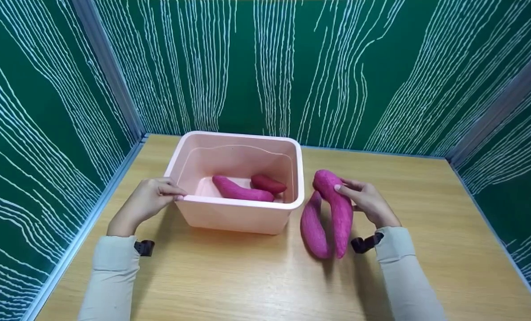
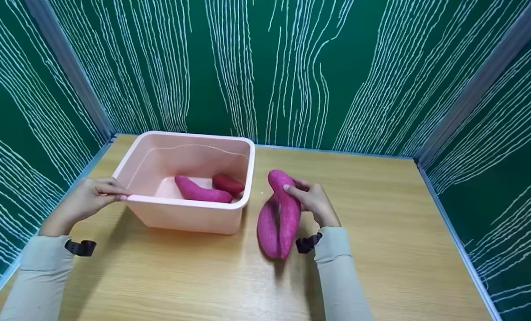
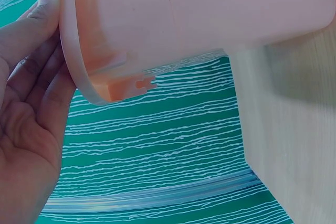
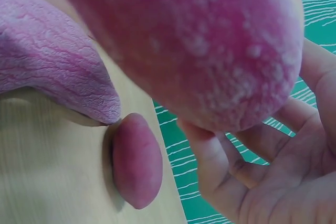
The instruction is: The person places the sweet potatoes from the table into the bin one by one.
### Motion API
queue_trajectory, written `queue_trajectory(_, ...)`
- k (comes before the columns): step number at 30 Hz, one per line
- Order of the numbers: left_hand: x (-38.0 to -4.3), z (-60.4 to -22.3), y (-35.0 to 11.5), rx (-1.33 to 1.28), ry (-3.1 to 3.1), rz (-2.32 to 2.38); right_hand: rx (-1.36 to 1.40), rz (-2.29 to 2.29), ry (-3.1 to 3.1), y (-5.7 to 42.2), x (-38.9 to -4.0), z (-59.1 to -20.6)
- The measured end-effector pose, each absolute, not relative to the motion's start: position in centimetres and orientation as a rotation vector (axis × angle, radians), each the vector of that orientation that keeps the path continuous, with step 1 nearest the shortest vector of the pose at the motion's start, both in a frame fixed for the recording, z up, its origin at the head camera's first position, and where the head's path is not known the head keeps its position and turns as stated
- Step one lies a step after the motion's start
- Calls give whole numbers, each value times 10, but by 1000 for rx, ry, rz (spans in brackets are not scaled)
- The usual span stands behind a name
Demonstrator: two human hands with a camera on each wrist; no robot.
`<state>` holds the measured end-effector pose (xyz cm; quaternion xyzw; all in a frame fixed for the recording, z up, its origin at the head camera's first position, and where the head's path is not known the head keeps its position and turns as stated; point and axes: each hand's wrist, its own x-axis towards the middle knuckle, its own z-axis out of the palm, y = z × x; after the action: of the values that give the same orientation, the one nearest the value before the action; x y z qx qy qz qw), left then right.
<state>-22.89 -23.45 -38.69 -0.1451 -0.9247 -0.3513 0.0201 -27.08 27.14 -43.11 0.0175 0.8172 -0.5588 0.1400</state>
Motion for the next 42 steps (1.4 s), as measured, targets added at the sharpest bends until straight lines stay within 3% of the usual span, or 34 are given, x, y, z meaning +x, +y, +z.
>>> queue_trajectory(42, -229, -384, -235, -449, -2887, -1092, 29, -1568, 2369, 256, -298, -391)
